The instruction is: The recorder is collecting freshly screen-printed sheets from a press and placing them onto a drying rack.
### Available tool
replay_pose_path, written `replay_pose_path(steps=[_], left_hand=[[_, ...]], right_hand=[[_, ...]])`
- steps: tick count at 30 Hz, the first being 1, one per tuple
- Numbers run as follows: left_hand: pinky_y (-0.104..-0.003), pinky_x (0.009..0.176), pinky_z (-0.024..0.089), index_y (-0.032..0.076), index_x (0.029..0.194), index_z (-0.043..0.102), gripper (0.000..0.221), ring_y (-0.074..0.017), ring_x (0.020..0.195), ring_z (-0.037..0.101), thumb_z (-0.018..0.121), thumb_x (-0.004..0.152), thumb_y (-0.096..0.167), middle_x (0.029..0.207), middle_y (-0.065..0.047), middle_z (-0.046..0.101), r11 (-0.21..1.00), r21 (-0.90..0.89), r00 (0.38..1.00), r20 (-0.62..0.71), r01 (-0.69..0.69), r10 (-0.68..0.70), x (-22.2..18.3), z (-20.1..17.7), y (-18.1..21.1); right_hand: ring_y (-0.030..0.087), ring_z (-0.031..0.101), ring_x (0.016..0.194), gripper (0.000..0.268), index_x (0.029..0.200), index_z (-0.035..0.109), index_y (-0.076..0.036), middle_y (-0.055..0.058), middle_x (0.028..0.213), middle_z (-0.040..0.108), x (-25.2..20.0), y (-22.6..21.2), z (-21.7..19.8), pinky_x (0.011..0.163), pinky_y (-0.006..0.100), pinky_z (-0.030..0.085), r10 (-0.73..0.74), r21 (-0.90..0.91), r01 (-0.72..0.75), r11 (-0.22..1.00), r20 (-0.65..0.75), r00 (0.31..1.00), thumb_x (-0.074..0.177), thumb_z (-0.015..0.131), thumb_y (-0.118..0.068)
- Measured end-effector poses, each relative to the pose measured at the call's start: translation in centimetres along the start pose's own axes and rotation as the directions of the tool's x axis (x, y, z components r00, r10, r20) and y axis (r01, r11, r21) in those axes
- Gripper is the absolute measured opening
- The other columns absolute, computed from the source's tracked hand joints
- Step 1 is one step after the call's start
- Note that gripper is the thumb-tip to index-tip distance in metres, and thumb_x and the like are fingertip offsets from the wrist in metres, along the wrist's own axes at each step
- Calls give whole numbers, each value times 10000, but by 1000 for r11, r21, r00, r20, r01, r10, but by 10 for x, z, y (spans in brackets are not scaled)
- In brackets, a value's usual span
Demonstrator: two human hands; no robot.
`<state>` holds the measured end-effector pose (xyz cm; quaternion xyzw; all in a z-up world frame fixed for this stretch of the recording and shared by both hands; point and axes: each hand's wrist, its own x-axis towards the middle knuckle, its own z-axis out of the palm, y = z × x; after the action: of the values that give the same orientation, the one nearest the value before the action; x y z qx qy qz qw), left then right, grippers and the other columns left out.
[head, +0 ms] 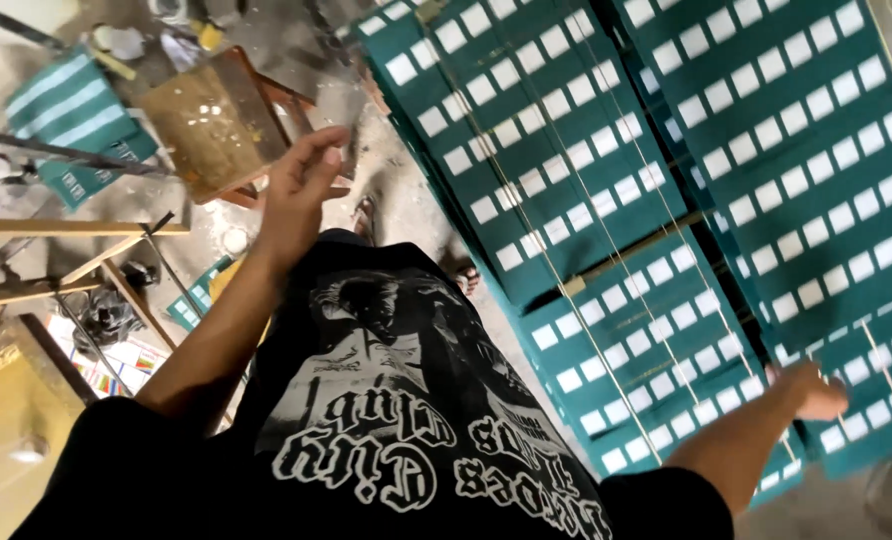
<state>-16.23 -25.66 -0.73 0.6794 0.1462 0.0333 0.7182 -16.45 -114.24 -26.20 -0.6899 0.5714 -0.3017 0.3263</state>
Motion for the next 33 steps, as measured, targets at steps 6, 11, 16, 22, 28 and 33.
replay_pose_path(steps=[6,11,16,22,28,33], left_hand=[[-345,995,513,74,1436,550,449,-184,1244,617,604,1049,295,1429,-56,609,998,12,998,3,-69,69,-1,-3,-6],[-438,1161,447,94,1501,484,515,-303,1425,502,638,1045,277,1525,-117,516,822,436,928,237,-366,288,-20,-3,38],[-515,1176,349,127,1483,504,554,-424,1519,285,697,983,271,1689,-168,213,683,524,859,371,-508,354,-23,-5,58],[-482,1153,404,167,1498,481,580,-369,1516,338,674,968,304,1686,-110,246,750,539,908,366,-384,202,-3,-19,57],[-474,1166,390,142,1497,497,542,-367,1481,407,671,1003,279,1653,-118,336,760,470,869,427,-448,248,51,-39,36],[-462,1118,418,161,1458,529,495,-323,1402,493,663,996,278,1577,-74,446,730,494,836,514,-473,193,125,-62,26]], right_hand=[[235,736,820,203,1092,728,6,137,1041,729,-131,-144,-22,479,356,596,-396,272,367,890,59,916,941,636,-93],[182,733,798,193,1082,729,63,156,1019,736,-302,-265,-40,506,249,574,-603,533,403,744,275,749,1106,621,-95],[189,758,786,130,1016,721,84,154,911,743,-392,-313,-22,528,249,576,-680,640,357,680,369,634,1031,740,-44],[180,763,831,99,1036,735,51,167,956,759,-456,-316,-13,619,259,630,-678,588,359,725,518,521,972,763,-19],[171,762,855,119,1053,731,-7,118,1015,777,-505,-324,-16,610,273,614,-476,353,321,879,696,537,1005,708,-114],[177,763,848,134,1056,728,-17,121,1040,772,-541,-345,20,633,302,632,-417,282,327,902,763,493,1019,685,-139]])
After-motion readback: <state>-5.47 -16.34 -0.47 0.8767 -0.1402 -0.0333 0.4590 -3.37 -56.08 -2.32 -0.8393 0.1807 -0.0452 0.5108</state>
